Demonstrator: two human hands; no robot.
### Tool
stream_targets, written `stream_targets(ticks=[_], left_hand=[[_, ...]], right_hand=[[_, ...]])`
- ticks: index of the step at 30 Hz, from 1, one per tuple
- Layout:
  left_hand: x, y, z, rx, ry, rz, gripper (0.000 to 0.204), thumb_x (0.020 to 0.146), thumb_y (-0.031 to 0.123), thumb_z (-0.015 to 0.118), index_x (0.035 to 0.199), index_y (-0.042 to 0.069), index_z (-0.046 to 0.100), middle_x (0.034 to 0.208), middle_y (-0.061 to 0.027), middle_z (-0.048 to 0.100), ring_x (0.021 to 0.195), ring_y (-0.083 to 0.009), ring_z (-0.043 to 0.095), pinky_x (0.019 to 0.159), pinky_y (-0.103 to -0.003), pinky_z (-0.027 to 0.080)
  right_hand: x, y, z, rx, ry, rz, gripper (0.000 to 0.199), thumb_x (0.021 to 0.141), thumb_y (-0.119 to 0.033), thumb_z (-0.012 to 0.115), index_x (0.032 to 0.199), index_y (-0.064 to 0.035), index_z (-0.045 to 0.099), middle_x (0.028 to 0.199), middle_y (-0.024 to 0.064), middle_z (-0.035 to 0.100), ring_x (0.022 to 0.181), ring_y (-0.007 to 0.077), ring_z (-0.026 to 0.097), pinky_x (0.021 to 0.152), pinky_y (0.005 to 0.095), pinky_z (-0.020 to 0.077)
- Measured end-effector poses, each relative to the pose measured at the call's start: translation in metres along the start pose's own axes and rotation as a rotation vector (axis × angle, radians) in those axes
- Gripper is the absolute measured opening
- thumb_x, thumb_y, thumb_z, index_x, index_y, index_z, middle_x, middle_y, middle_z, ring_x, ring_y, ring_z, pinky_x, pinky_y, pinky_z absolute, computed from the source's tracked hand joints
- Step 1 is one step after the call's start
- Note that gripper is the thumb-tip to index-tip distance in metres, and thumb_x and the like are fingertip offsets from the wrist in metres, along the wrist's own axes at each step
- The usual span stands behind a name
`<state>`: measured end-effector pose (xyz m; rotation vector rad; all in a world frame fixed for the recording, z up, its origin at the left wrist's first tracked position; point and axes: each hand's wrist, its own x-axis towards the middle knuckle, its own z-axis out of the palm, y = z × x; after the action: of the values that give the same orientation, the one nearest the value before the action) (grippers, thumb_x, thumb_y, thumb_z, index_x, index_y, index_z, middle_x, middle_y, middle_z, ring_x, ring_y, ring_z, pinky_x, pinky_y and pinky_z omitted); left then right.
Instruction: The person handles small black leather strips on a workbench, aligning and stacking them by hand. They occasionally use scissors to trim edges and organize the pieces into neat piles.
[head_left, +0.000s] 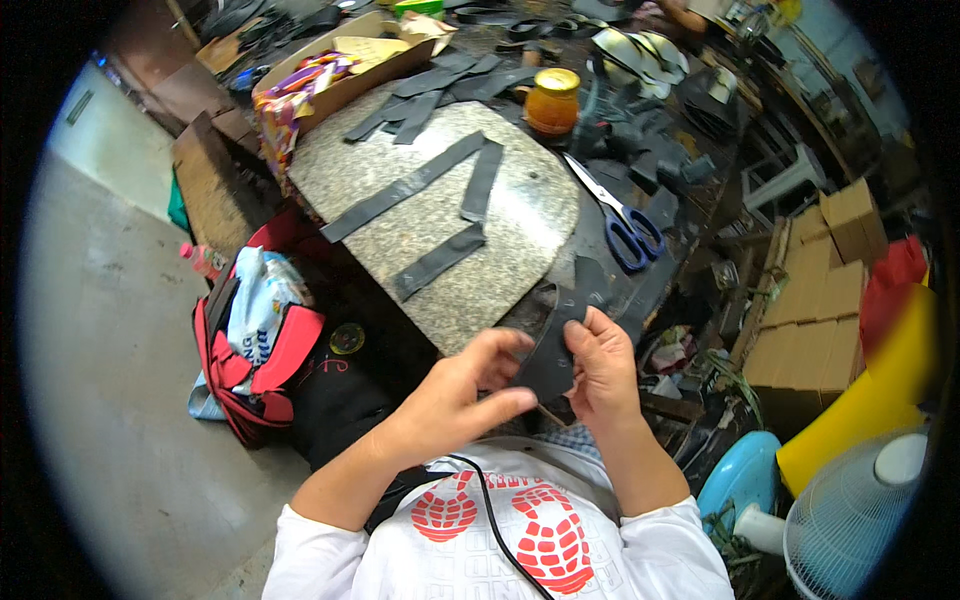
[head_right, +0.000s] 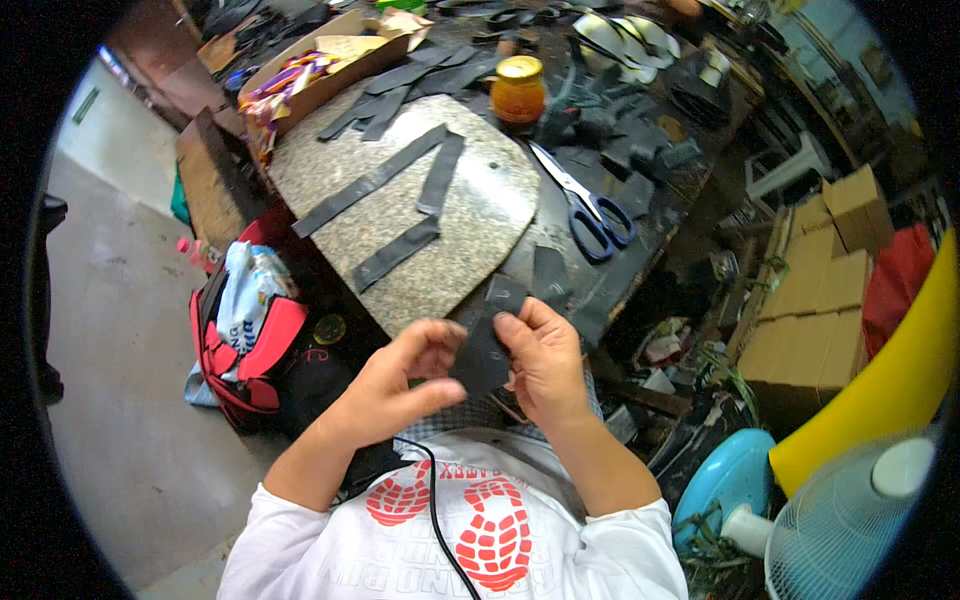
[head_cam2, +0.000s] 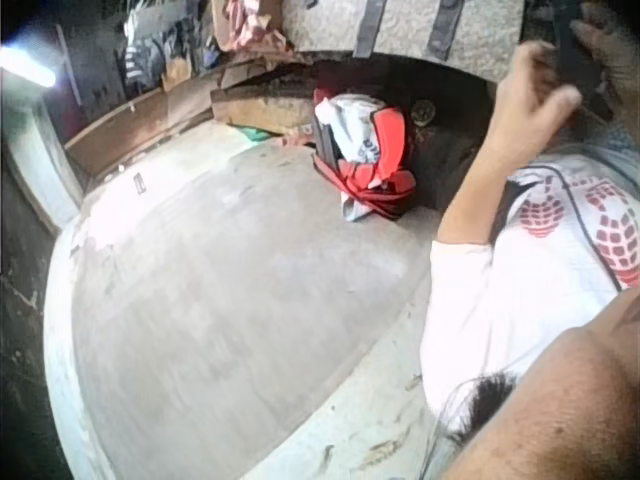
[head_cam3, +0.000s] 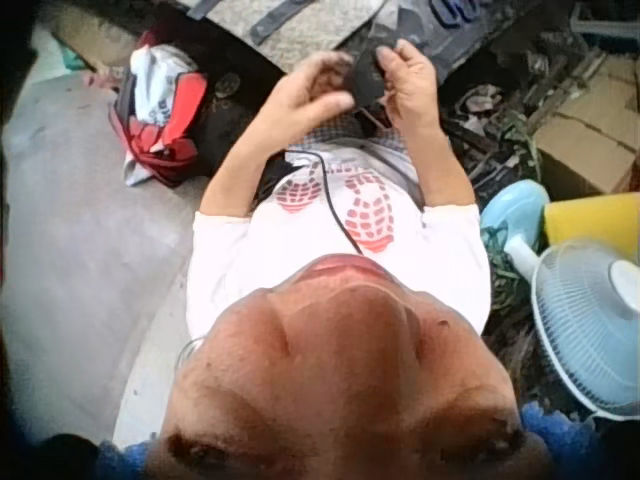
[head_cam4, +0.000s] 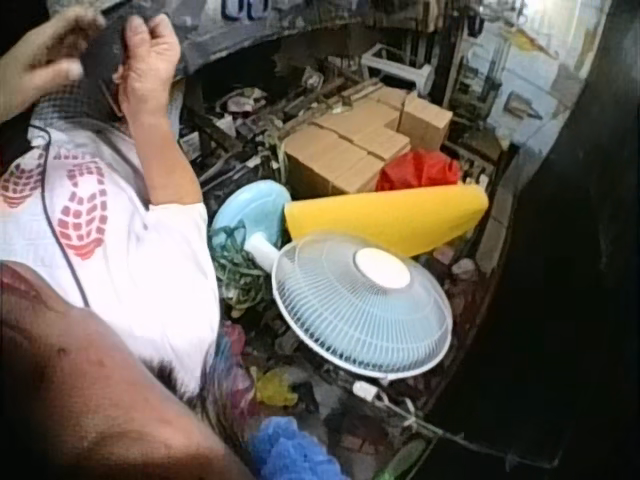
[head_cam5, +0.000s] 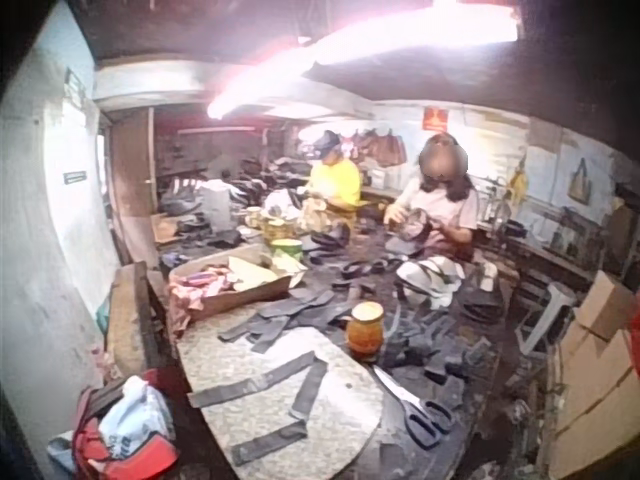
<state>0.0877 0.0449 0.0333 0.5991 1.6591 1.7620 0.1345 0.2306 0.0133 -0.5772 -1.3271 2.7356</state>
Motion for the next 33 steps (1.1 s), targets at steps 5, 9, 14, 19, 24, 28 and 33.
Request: stream_targets(ticks=[5, 9, 14, 19, 24, 28, 33], left_hand=[[-0.022, 0.055, -0.029, 0.025, 0.071, 0.007, 0.037, 0.092, -0.002, 0.064, 0.127, -0.002, 0.055, 0.087, 0.0005, 0.059, 0.077, -0.0047, 0.057, 0.068, -0.022, 0.048], [-0.011, 0.106, -0.077, 0.226, 0.14, 0.126, 0.037, 0.092, 0.006, 0.062, 0.128, -0.002, 0.058, 0.089, 0.0014, 0.059, 0.076, -0.0016, 0.051, 0.066, -0.018, 0.042], [0.11, 0.137, -0.135, 0.619, 0.279, 0.454, 0.03, 0.091, 0.017, 0.063, 0.116, 0.001, 0.063, 0.097, -0.0039, 0.066, 0.081, -0.0115, 0.06, 0.073, -0.026, 0.047], [0.214, 0.166, -0.187, 0.213, 0.22, 0.623, 0.026, 0.096, 0.003, 0.055, 0.122, 0.002, 0.059, 0.095, -0.0049, 0.067, 0.082, -0.0089, 0.063, 0.07, -0.024, 0.053], [0.262, 0.109, -0.248, 0.73, 0.379, 0.294, 0.04, 0.091, 0.017, 0.065, 0.128, 0.002, 0.058, 0.109, -0.0083, 0.068, 0.093, -0.0152, 0.065, 0.082, -0.029, 0.052], [0.251, 0.048, -0.265, 1.424, 0.608, 0.049, 0.044, 0.083, 0.025, 0.069, 0.121, 0.004, 0.066, 0.126, -0.0245, 0.062, 0.118, -0.0384, 0.06, 0.1, -0.044, 0.049], [0.2, 0.038, -0.223, 1.418, 0.535, 0.141, 0.03, 0.086, 0.028, 0.068, 0.107, 0.006, 0.07, 0.106, -0.0176, 0.069, 0.103, -0.0348, 0.066, 0.089, -0.044, 0.051]], right_hand=[[0.001, 0.008, 0.0, -0.083, -0.076, 0.074, 0.015, 0.099, -0.015, 0.063, 0.103, 0.0003, 0.063, 0.077, 0.0046, 0.066, 0.055, 0.0072, 0.056, 0.048, 0.0207, 0.0443], [-0.008, 0.024, -0.008, -0.782, -0.211, -0.396, 0.017, 0.094, -0.005, 0.063, 0.11, 0.0001, 0.066, 0.075, 0.0067, 0.065, 0.055, 0.0139, 0.056, 0.051, 0.0264, 0.0442], [-0.008, 0.026, -0.018, -1.08, -0.297, -0.686, 0.018, 0.085, 0.004, 0.067, 0.102, -0.0006, 0.069, 0.075, 0.0115, 0.064, 0.058, 0.0197, 0.06, 0.052, 0.0288, 0.0442], [-0.005, 0.025, -0.014, -1.105, -0.321, -0.707, 0.017, 0.084, 0.004, 0.068, 0.1, -0.0003, 0.069, 0.072, 0.0101, 0.062, 0.055, 0.0186, 0.057, 0.05, 0.0286, 0.0427], [-0.001, 0.025, -0.013, -1.117, -0.342, -0.708, 0.018, 0.083, 0.004, 0.069, 0.1, -0.0004, 0.069, 0.07, 0.0094, 0.061, 0.053, 0.0182, 0.055, 0.049, 0.0285, 0.0414], [0.001, 0.026, -0.012, -1.087, -0.352, -0.727, 0.018, 0.082, 0.005, 0.069, 0.1, -0.0005, 0.068, 0.069, 0.0092, 0.06, 0.052, 0.0181, 0.054, 0.048, 0.0284, 0.0409], [0.001, 0.025, -0.012, -1.091, -0.36, -0.715, 0.019, 0.082, 0.006, 0.069, 0.1, -0.0007, 0.068, 0.068, 0.0086, 0.058, 0.05, 0.018, 0.053, 0.048, 0.0289, 0.0398]])
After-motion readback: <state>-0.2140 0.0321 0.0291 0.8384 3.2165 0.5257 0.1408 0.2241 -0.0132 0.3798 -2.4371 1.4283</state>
